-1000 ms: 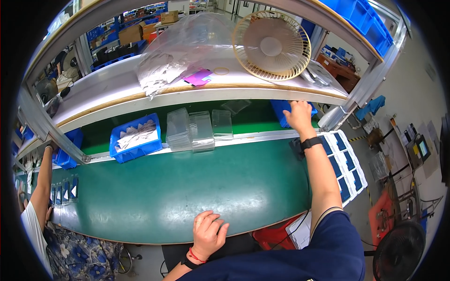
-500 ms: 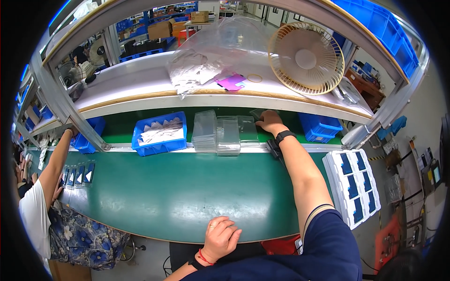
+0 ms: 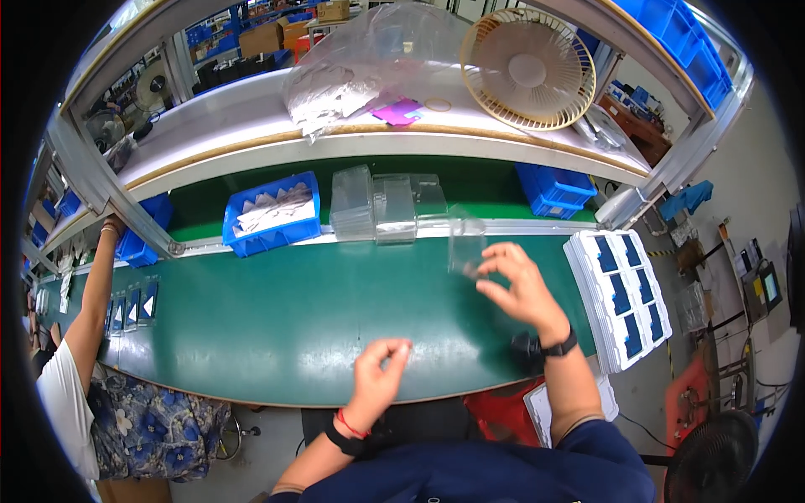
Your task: The worker picks up clear plastic trays, places blue electronic components into them, and then adds white triangular components on top of the blue parts.
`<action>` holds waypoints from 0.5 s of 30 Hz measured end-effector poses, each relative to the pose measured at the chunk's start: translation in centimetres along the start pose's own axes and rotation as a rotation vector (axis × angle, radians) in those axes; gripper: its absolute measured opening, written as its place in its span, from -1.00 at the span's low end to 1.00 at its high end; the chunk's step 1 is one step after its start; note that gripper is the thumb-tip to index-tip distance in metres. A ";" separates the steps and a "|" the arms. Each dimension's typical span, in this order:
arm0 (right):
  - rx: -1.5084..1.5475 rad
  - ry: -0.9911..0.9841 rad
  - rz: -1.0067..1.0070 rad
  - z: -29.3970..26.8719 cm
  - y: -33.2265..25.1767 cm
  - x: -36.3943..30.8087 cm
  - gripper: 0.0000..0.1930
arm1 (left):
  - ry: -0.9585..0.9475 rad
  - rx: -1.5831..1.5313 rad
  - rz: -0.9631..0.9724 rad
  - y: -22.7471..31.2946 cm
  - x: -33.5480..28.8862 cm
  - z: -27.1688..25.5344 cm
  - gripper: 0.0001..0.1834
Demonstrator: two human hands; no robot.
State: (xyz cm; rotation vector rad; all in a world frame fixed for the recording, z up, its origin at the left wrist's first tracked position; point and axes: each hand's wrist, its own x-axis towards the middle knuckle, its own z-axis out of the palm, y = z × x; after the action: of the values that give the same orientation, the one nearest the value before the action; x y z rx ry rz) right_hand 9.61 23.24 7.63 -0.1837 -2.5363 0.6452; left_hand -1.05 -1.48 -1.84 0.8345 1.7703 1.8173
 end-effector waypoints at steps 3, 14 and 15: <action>0.159 -0.069 0.088 1.4 -4.4 -3.8 -0.78 | -0.042 -0.365 -0.214 3.2 2.9 -0.6 -0.72; 0.423 -0.163 0.137 5.9 -7.3 -5.4 -0.56 | -0.116 -0.677 -0.298 2.2 2.6 -0.7 -0.89; 0.538 -0.078 0.253 6.8 -7.4 -5.2 -0.49 | -0.155 -0.657 -0.280 2.2 2.3 -0.3 -0.90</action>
State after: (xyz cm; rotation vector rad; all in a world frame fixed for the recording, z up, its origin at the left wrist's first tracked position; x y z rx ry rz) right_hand 10.54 12.62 3.69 -0.2920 -2.3271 1.4261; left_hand -2.72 -0.18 0.58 0.4211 1.0197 1.9004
